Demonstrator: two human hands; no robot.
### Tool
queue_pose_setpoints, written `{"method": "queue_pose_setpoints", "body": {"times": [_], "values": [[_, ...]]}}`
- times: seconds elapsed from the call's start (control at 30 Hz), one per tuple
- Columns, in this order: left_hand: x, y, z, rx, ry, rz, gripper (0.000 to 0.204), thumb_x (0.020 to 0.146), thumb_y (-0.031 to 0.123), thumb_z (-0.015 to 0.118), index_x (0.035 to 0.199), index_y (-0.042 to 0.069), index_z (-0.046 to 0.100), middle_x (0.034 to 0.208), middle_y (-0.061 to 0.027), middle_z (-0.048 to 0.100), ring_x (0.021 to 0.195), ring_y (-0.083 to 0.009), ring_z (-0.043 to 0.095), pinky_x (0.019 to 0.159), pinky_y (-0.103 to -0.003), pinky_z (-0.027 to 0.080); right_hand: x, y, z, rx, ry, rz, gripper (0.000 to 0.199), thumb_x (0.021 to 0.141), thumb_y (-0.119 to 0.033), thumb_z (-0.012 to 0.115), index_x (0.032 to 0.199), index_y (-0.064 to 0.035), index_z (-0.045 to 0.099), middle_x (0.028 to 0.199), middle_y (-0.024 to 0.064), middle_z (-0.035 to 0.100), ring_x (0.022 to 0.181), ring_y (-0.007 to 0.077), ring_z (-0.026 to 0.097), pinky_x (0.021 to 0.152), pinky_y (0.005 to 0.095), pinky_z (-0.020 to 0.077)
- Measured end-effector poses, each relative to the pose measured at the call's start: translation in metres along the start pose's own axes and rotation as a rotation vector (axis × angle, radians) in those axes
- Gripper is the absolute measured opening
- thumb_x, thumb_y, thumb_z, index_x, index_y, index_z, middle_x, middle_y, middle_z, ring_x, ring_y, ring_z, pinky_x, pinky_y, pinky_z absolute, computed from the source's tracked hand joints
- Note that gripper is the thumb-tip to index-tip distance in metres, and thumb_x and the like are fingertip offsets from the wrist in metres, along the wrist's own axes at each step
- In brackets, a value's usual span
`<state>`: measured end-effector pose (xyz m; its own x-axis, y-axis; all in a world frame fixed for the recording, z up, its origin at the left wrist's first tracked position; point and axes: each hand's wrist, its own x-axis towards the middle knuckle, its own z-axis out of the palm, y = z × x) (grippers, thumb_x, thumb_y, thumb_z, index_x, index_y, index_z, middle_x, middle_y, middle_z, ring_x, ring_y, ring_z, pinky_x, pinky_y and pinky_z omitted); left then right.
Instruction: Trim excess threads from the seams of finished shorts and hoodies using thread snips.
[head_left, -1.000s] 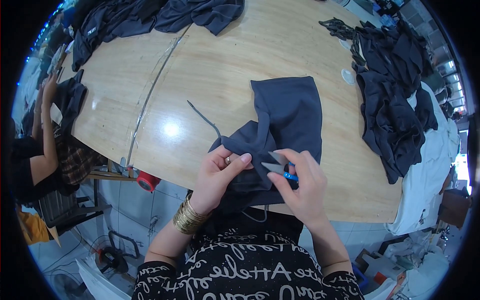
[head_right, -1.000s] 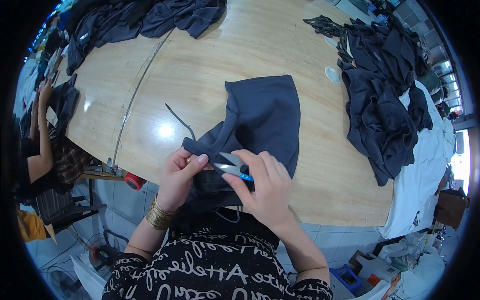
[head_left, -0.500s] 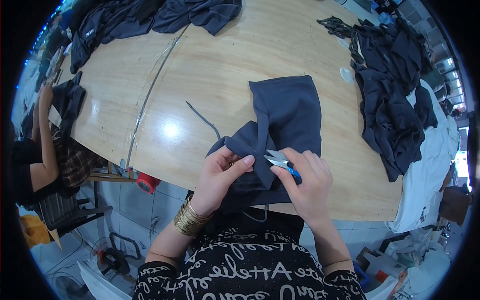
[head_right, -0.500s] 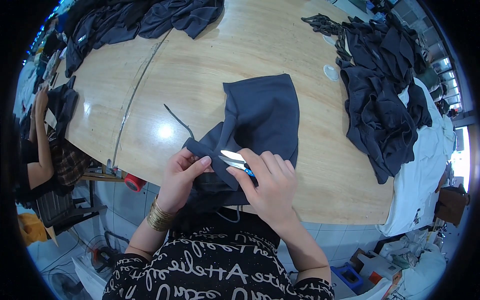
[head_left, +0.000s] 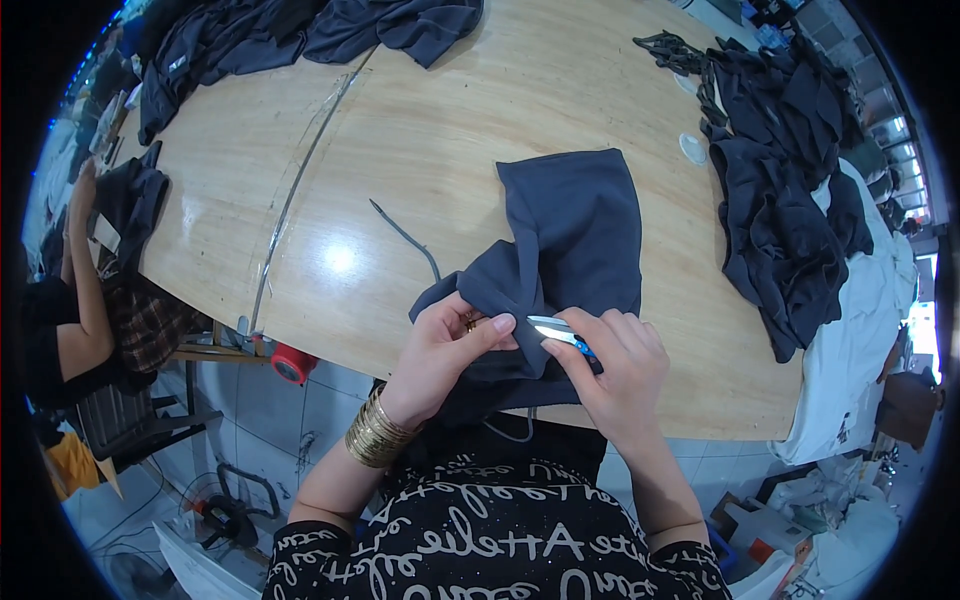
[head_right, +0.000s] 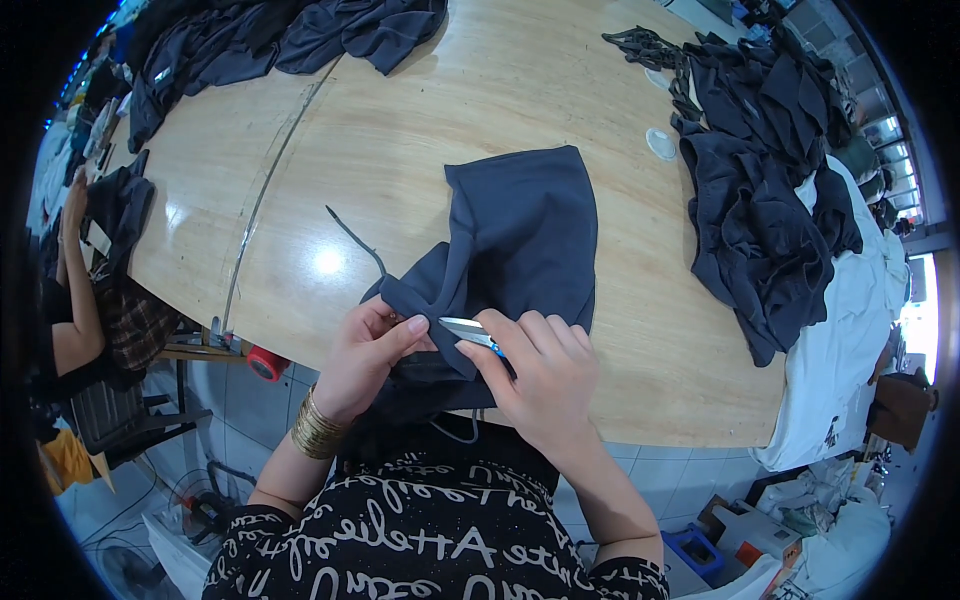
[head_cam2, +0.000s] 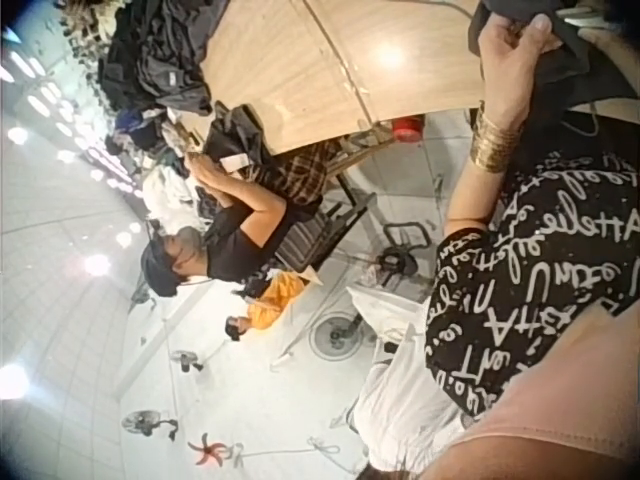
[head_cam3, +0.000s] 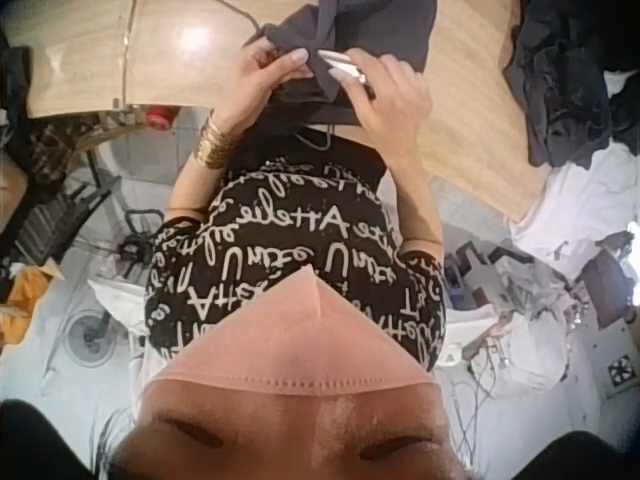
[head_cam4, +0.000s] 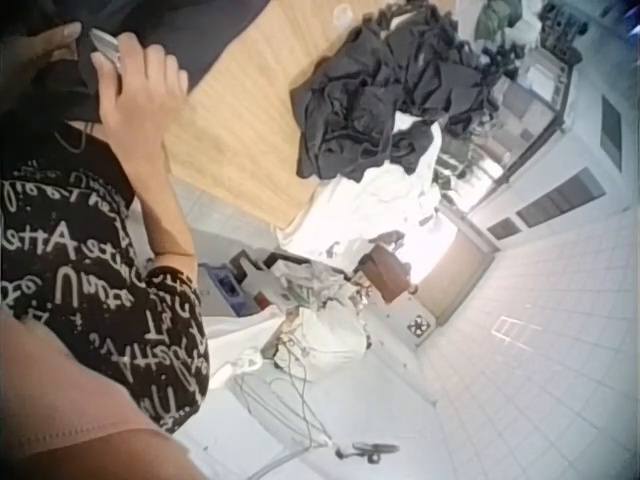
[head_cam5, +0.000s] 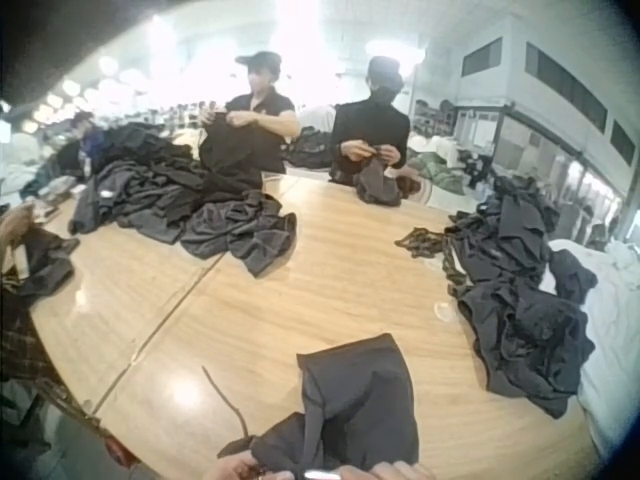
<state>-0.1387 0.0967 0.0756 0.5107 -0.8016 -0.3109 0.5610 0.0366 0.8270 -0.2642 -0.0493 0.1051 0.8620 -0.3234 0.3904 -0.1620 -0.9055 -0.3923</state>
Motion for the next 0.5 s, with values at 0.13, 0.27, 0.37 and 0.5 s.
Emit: {"method": "queue_pose_setpoints", "body": {"times": [0.13, 0.27, 0.37, 0.5], "values": [[-0.0021, -0.0004, 0.0009, -0.030, -0.018, 0.025, 0.022, 0.091, 0.012, 0.058, 0.106, -0.003, 0.054, 0.098, -0.0106, 0.062, 0.092, -0.0141, 0.061, 0.087, -0.029, 0.049, 0.0007, -0.0007, -0.0016, -0.013, -0.001, -0.012, 0.025, 0.075, -0.030, 0.072, 0.089, -0.0113, 0.065, 0.064, 0.0000, 0.048, 0.057, 0.0172, 0.045, 0.053, 0.0310, 0.0307], [-0.0025, 0.0015, 0.0041, -0.008, -0.017, 0.021, 0.020, 0.091, 0.012, 0.058, 0.105, -0.002, 0.054, 0.095, -0.0090, 0.062, 0.089, -0.0133, 0.060, 0.084, -0.028, 0.048, 0.0012, -0.0014, -0.0030, -0.025, -0.007, -0.012, 0.024, 0.074, -0.030, 0.072, 0.088, -0.0118, 0.065, 0.064, -0.0002, 0.048, 0.057, 0.0169, 0.045, 0.053, 0.0308, 0.0300], [-0.0032, -0.0020, 0.0033, 0.010, -0.023, 0.038, 0.020, 0.091, 0.012, 0.058, 0.106, -0.002, 0.054, 0.094, -0.0079, 0.062, 0.087, -0.0122, 0.059, 0.082, -0.026, 0.047, 0.0009, -0.0017, -0.0027, -0.051, -0.008, -0.035, 0.024, 0.074, -0.030, 0.072, 0.088, -0.0124, 0.065, 0.064, -0.0004, 0.047, 0.057, 0.0166, 0.044, 0.053, 0.0307, 0.0293], [-0.0030, -0.0026, 0.0044, 0.031, -0.016, 0.053, 0.019, 0.091, 0.012, 0.059, 0.104, -0.001, 0.055, 0.094, -0.0067, 0.062, 0.086, -0.0109, 0.059, 0.081, -0.025, 0.047, 0.0021, -0.0015, -0.0037, -0.070, 0.005, -0.051, 0.024, 0.074, -0.030, 0.072, 0.087, -0.0129, 0.064, 0.064, -0.0007, 0.046, 0.057, 0.0164, 0.044, 0.053, 0.0307, 0.0291]]}}
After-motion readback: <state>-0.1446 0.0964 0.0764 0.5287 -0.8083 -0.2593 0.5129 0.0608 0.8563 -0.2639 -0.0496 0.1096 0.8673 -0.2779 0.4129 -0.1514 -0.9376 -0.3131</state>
